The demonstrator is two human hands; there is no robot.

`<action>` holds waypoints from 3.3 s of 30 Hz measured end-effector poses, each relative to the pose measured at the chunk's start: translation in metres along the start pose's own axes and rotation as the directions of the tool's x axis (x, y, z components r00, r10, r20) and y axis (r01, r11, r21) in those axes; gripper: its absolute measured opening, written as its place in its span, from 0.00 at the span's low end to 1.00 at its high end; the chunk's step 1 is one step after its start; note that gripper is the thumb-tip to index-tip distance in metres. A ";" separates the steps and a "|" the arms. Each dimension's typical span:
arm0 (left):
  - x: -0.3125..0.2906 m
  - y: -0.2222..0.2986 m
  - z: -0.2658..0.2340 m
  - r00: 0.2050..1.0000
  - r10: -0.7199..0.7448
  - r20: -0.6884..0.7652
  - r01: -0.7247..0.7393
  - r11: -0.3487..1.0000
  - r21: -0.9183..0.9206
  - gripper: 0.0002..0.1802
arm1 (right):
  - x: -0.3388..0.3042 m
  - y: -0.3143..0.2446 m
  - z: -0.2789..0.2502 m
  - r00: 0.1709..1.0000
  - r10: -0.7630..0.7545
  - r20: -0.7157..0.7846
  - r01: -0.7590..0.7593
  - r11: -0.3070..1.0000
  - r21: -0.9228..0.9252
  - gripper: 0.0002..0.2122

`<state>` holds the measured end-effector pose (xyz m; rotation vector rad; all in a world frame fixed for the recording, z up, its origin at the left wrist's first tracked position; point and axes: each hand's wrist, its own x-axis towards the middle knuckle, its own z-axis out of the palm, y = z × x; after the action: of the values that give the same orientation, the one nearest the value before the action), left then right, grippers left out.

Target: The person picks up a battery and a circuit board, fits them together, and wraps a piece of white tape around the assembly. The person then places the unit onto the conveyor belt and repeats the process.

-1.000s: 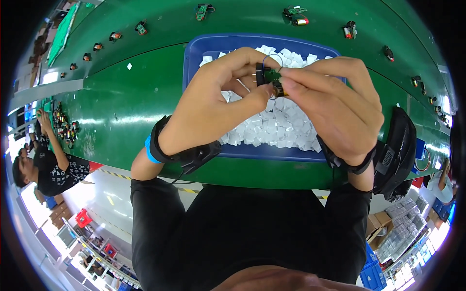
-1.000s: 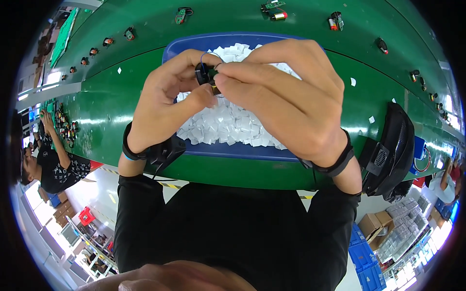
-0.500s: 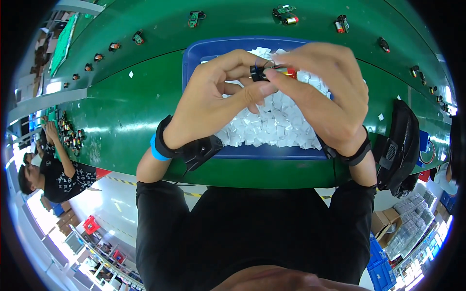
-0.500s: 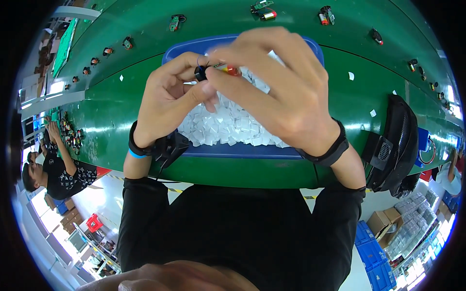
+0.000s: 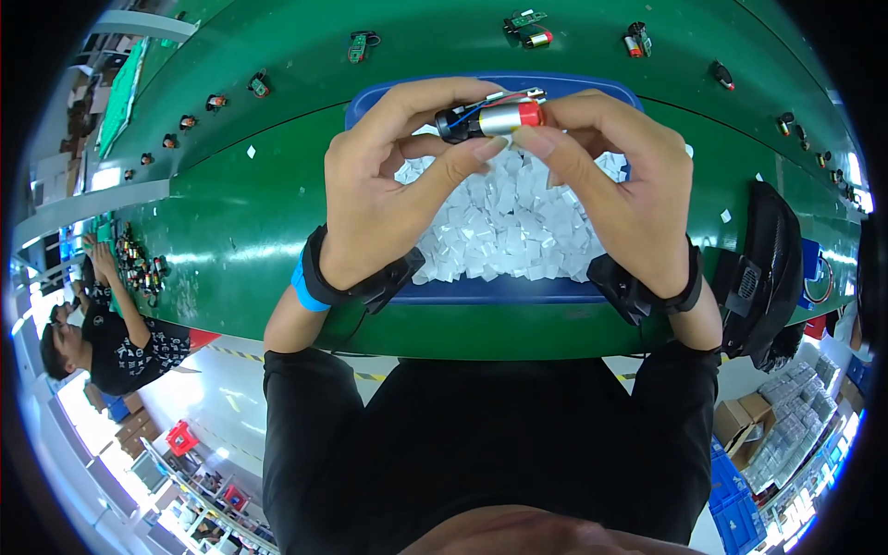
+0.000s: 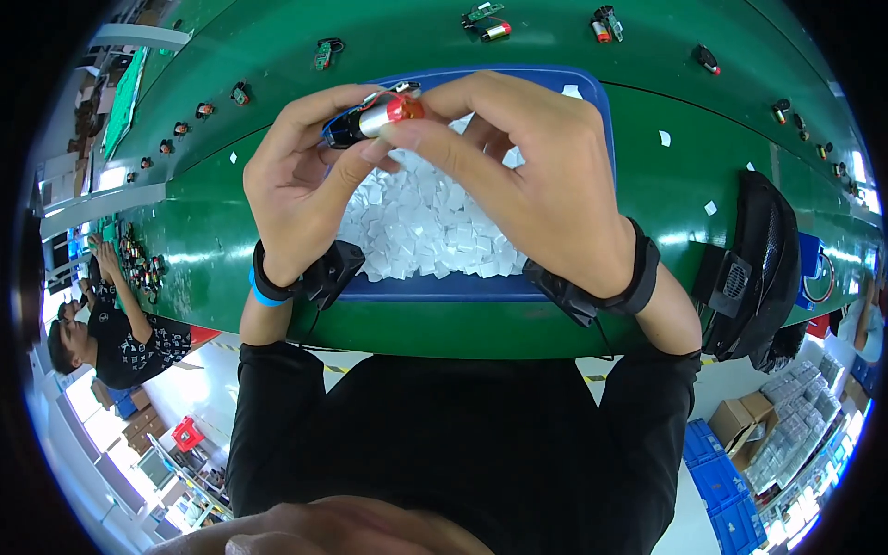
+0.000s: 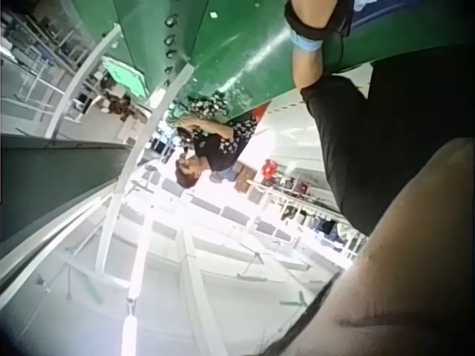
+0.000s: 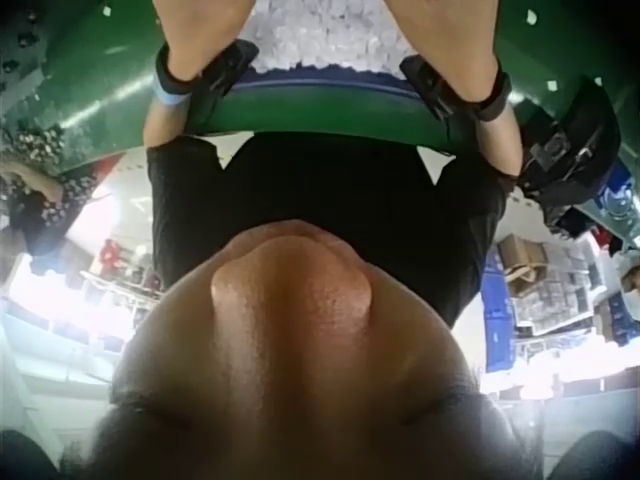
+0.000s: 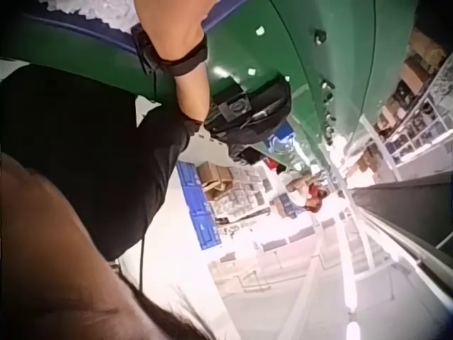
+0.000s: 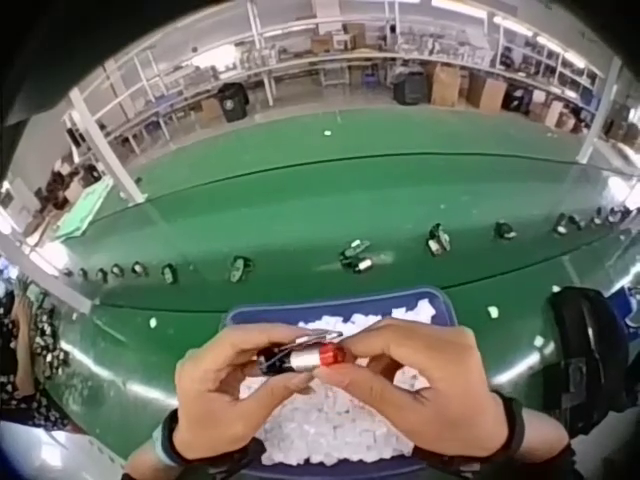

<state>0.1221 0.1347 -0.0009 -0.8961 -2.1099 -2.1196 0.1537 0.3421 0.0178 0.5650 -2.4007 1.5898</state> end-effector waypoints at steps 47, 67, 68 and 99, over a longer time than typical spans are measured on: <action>0.137 -0.160 -0.113 0.779 -0.583 0.229 0.116 0.493 0.862 0.34 | -0.007 0.011 0.003 0.887 -0.396 0.236 0.454 0.659 -0.599 0.10; 0.096 -0.055 -0.039 0.875 -0.124 0.468 -0.203 0.784 0.586 0.16 | 0.007 0.018 0.000 0.943 -0.333 0.029 0.272 0.717 -0.642 0.10; 0.078 -0.037 -0.033 0.904 -0.120 0.411 -0.159 0.797 0.583 0.16 | 0.008 0.019 0.002 0.940 -0.342 0.022 0.277 0.721 -0.635 0.09; 0.004 0.013 -0.020 0.933 -0.352 0.069 0.356 0.933 -0.055 0.17 | 0.006 0.009 0.011 0.997 0.069 -0.044 -0.068 0.998 0.020 0.08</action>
<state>0.1164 0.1171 0.0140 -0.6238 -2.3995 -2.3646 0.1451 0.3339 0.0086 0.4502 -2.3993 1.6351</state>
